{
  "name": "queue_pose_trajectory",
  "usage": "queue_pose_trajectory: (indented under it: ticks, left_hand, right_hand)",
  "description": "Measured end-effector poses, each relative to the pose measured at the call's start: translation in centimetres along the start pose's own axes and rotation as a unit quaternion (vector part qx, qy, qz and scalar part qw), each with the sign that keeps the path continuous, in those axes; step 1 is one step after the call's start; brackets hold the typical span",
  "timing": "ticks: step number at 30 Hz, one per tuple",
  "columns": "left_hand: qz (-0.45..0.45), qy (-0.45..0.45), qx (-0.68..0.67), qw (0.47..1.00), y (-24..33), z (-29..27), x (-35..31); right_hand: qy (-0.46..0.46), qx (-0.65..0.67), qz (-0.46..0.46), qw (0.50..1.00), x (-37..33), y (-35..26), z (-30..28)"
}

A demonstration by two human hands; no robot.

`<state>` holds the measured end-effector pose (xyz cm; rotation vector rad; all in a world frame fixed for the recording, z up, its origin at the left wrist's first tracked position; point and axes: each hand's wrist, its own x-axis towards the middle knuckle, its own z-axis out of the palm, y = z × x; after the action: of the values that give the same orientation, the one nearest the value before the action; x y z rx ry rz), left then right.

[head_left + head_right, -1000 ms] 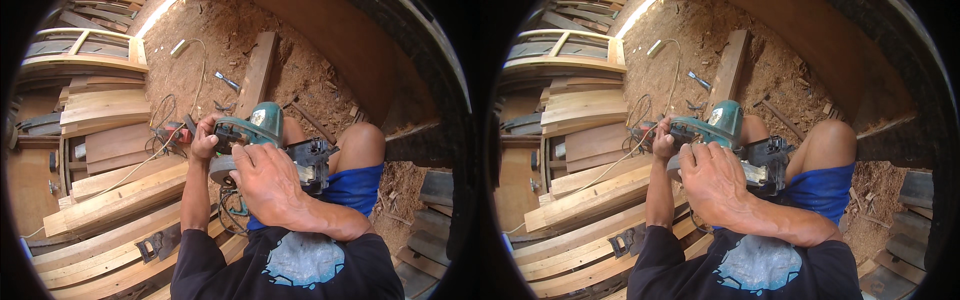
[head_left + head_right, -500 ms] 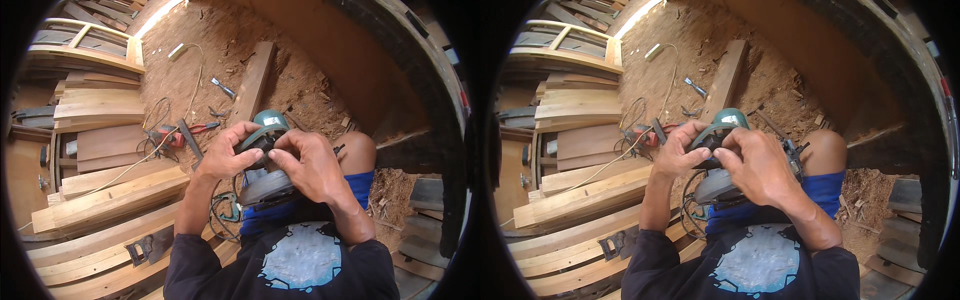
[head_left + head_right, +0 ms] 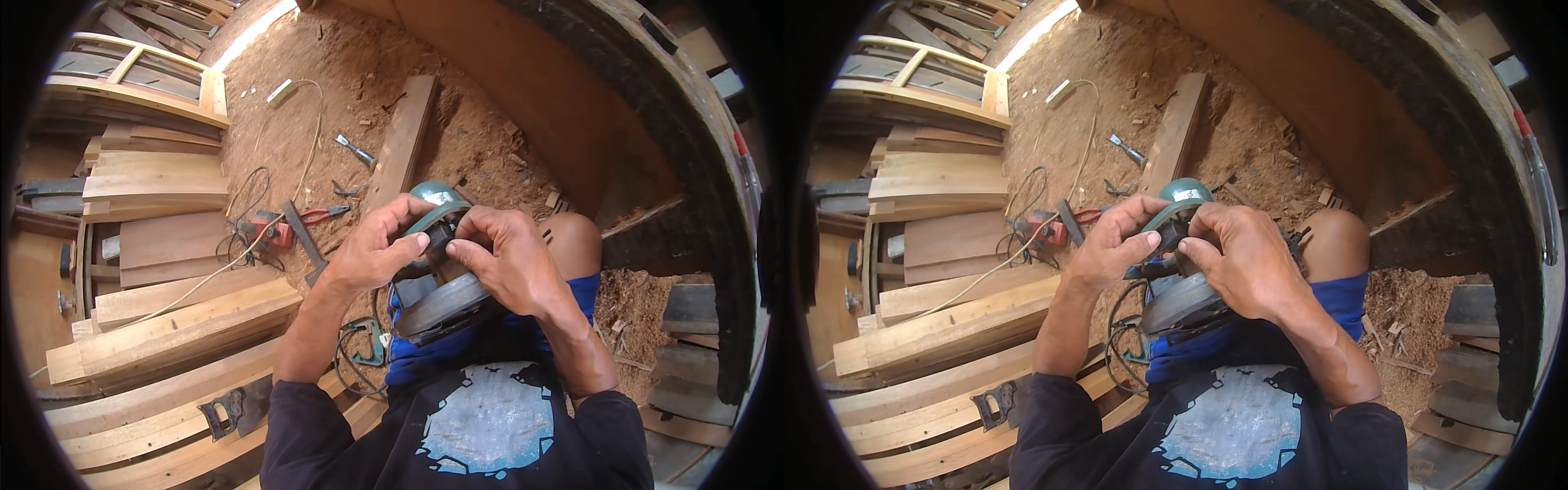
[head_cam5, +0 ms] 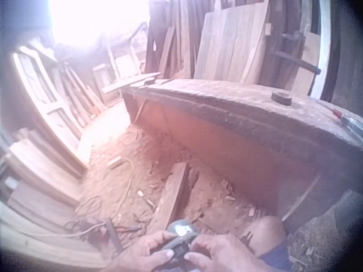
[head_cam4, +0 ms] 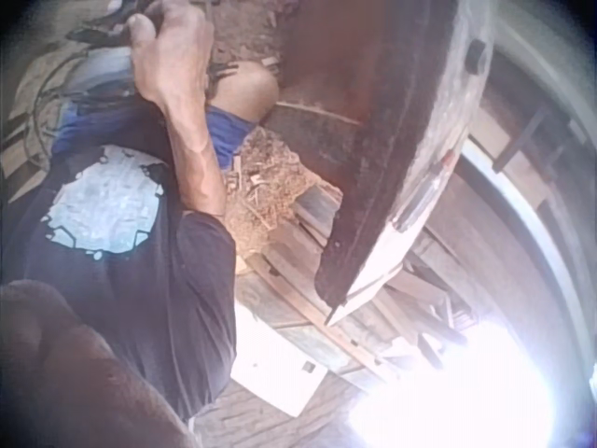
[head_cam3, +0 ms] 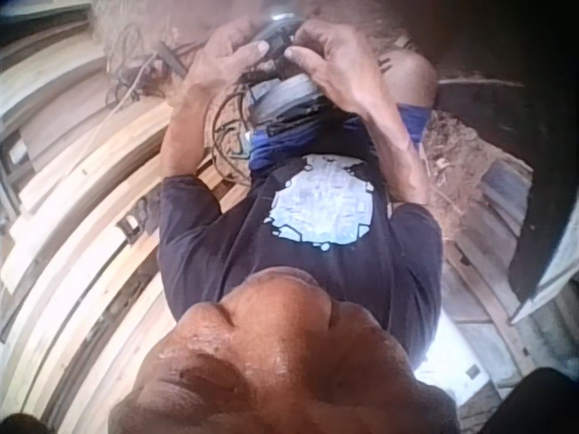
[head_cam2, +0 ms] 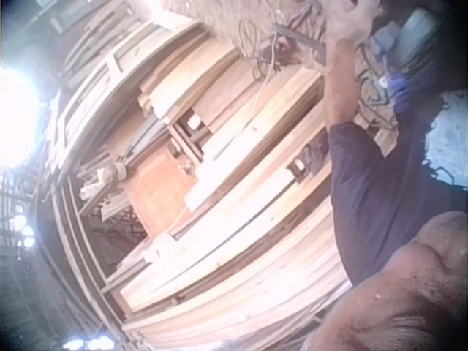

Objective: The person manipulates a circular saw by turning an adjustment knob and moving the metal guide plate by hand.

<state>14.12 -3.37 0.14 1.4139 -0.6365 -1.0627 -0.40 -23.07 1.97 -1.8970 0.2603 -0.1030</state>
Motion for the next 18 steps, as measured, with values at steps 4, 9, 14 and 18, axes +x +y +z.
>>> queue_pose_trajectory:
  ticks: [4, 9, 14, 18]
  left_hand:
    - [0.023, 0.011, 0.072, 0.997, 0.0, 0.3, 0.1]
    - [0.042, 0.014, 0.089, 0.995, -0.2, 0.2, -0.1]
    - [0.101, 0.011, 0.122, 0.987, -0.2, 0.6, -0.2]
    - [0.043, 0.019, 0.132, 0.99, -0.3, 0.7, -0.8]
  right_hand:
    - [-0.006, -0.015, 0.03, 0.999, 0.4, -0.7, -0.1]
    - [0.008, -0.05, 0.019, 0.999, 0.9, -1.4, 0.3]
    - [0.02, -0.073, -0.003, 0.997, 0.5, -1.7, 0.5]
    - [0.027, -0.081, -0.027, 0.996, -0.5, -1.8, 0.8]
